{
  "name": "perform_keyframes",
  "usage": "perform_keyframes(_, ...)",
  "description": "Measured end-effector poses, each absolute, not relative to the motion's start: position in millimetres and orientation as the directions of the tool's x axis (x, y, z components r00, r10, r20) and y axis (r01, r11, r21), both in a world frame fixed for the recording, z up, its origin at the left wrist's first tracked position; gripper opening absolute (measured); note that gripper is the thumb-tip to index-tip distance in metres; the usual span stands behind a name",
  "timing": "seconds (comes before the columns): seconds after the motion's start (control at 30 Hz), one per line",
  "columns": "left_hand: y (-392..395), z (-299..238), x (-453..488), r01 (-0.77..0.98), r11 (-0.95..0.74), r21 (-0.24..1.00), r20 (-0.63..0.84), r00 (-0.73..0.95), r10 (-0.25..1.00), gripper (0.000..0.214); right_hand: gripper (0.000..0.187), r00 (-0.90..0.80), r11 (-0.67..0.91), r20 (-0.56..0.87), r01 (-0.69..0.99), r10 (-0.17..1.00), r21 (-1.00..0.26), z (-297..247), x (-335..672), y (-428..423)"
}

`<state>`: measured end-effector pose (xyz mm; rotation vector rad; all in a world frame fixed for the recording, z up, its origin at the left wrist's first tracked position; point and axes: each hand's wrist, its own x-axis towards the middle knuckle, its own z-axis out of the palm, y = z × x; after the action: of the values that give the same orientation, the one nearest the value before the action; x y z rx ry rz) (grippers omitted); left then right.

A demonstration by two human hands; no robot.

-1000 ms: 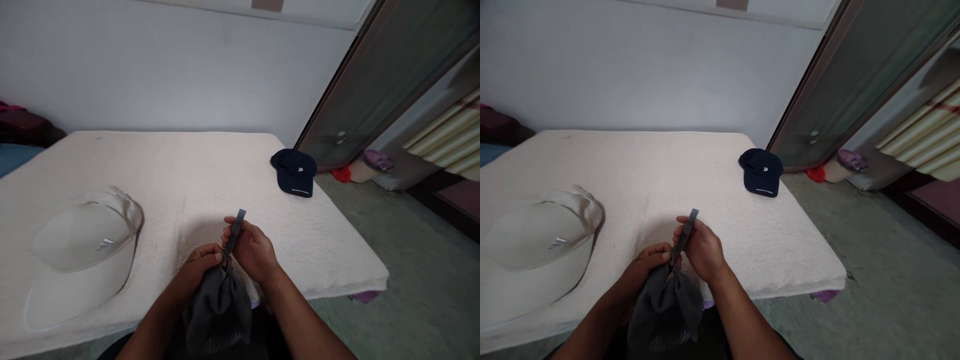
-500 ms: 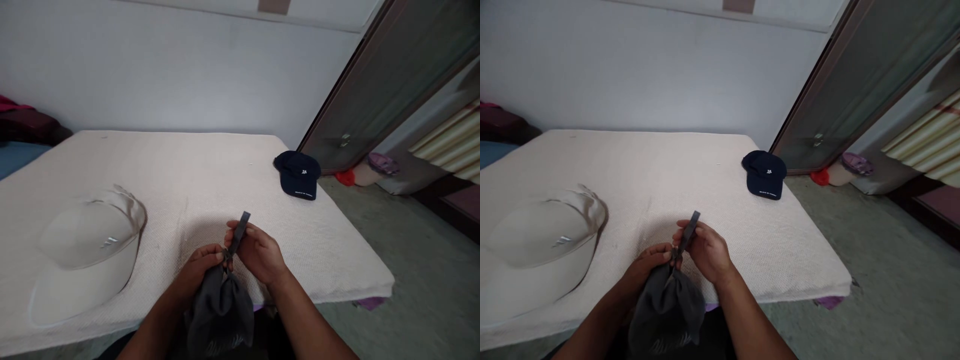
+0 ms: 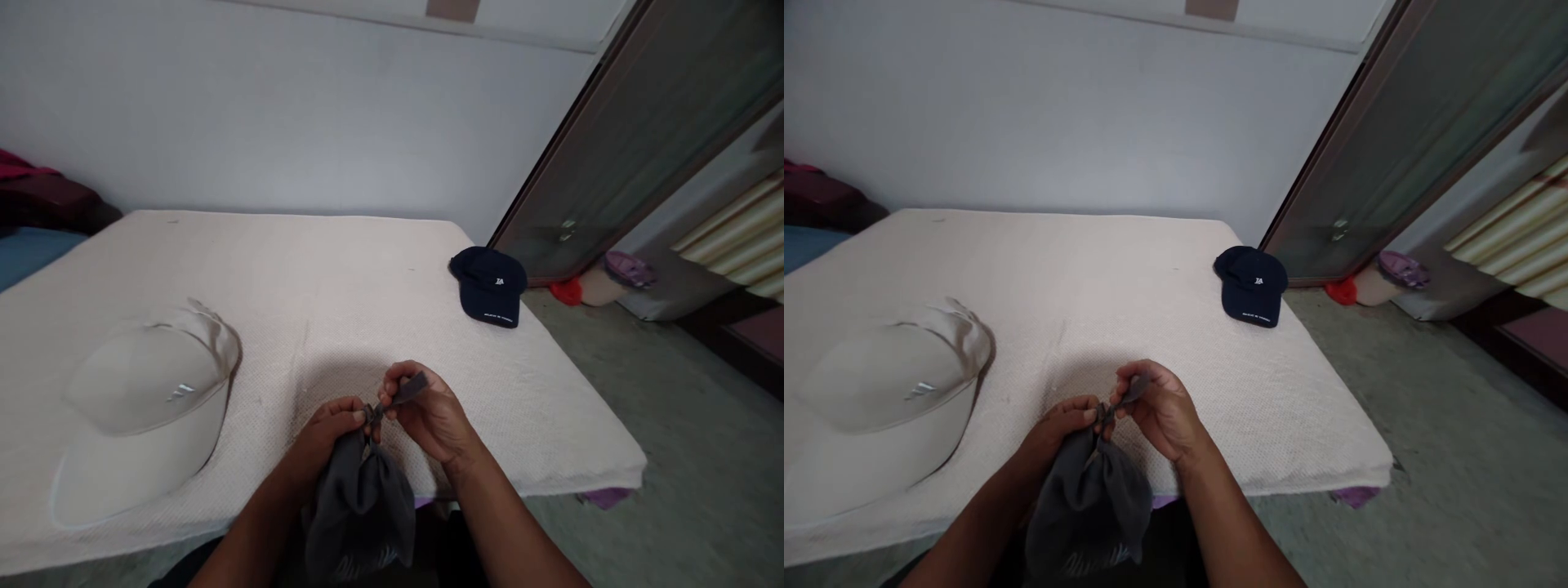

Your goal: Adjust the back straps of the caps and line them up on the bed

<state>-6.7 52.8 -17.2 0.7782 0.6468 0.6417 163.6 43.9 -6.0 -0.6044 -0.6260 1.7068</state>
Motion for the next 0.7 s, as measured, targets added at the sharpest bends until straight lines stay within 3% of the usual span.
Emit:
perform_keyframes(0.37, 51.5, -15.7, -6.5, -0.286, 0.574, 0.767, -0.309, 0.620, 0.721, 0.017, 0.008, -0.224, -0.167, -0.016, -0.673, 0.975, -0.720, -3.1, 162.2, 42.8)
perform_keyframes(0.57, 51.4, -10.4, -11.2, -0.218, 0.491, 0.844, -0.369, 0.427, 0.825, 0.013, 0.014, -0.223, -0.294, -0.196, -0.607, 0.955, -0.738, -7.6, 164.9, 44.7)
perform_keyframes(0.7, 49.9, -6.8, -13.4, -0.278, 0.521, 0.807, -0.365, 0.459, 0.810, 0.012, 0.014, -0.273, -0.374, -0.263, -0.551, 0.926, -0.746, -11.8, 162.9, 45.3)
